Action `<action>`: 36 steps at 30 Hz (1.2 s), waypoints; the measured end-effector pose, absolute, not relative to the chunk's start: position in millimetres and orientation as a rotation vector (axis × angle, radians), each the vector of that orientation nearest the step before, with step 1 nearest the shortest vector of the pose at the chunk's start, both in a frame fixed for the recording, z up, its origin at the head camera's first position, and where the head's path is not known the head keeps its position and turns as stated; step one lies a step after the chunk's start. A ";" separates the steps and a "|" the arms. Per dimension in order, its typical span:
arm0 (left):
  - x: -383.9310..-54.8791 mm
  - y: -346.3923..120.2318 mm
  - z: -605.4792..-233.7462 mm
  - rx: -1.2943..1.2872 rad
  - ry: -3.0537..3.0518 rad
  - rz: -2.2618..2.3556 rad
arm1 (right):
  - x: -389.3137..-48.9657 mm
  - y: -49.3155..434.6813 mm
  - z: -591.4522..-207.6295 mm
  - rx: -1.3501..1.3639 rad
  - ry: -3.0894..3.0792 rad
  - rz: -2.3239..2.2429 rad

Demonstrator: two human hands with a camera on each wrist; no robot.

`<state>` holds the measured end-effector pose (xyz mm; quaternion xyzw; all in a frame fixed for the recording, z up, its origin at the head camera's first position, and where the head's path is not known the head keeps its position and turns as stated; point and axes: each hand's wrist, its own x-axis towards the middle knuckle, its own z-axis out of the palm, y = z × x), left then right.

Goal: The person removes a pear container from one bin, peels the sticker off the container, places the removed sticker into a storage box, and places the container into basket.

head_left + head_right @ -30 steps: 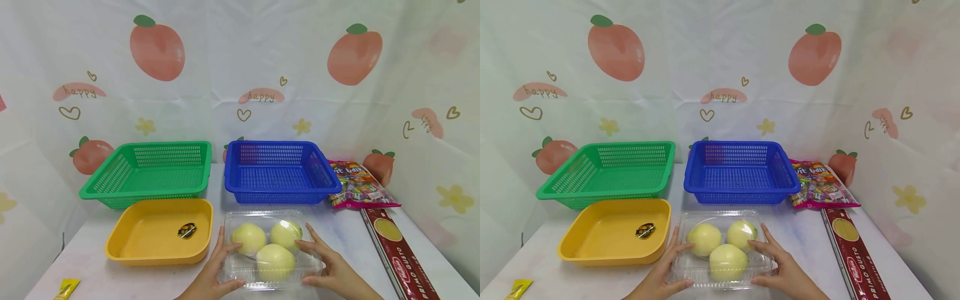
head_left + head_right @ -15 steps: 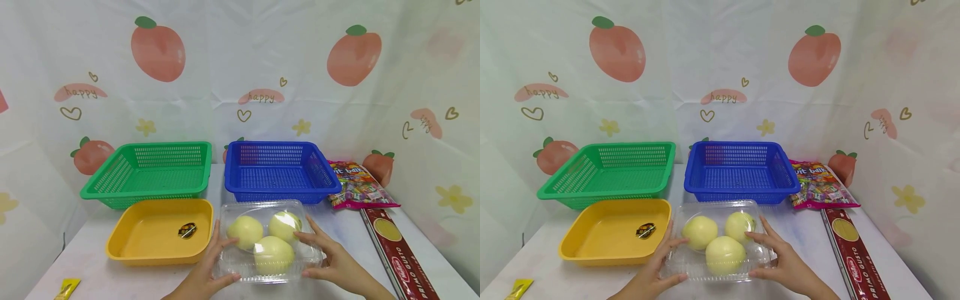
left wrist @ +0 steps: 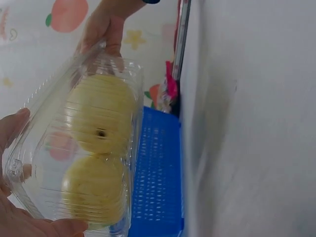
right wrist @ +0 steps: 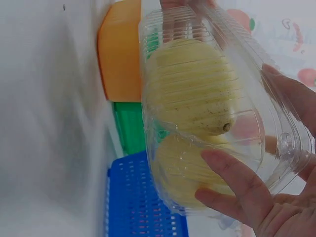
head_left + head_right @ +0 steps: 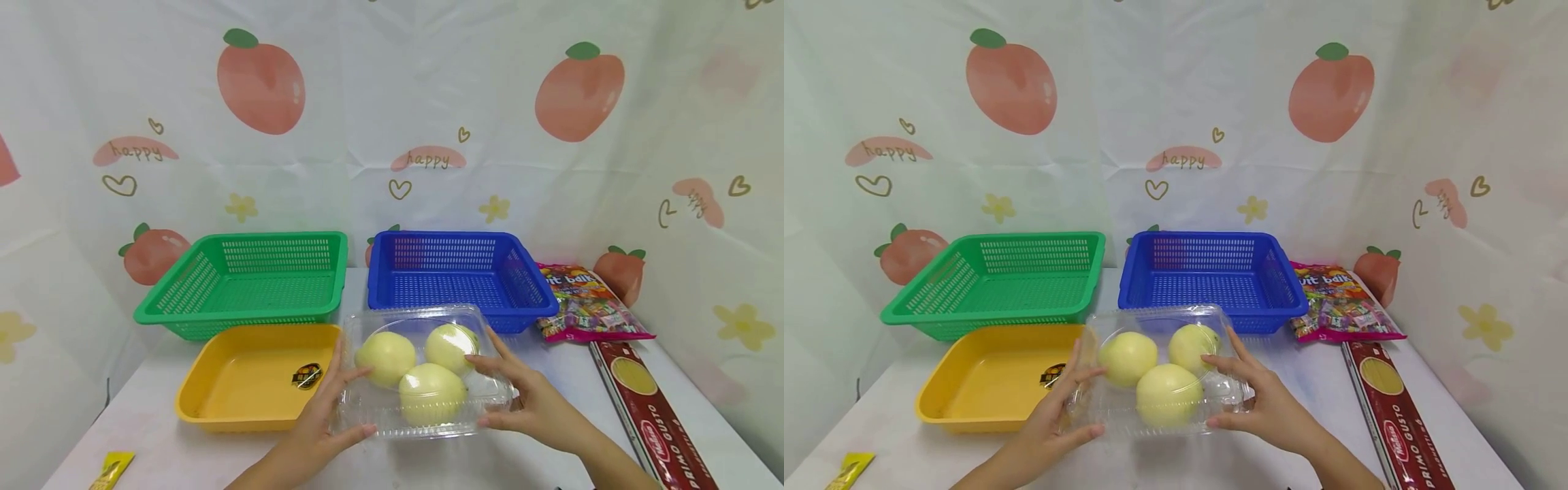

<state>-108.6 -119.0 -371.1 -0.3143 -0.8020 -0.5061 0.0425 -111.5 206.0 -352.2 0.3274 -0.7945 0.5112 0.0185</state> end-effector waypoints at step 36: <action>-187.3 -205.9 -295.4 -0.840 -2.503 -1.388 | -222.6 114.9 -297.6 0.931 -2.541 1.614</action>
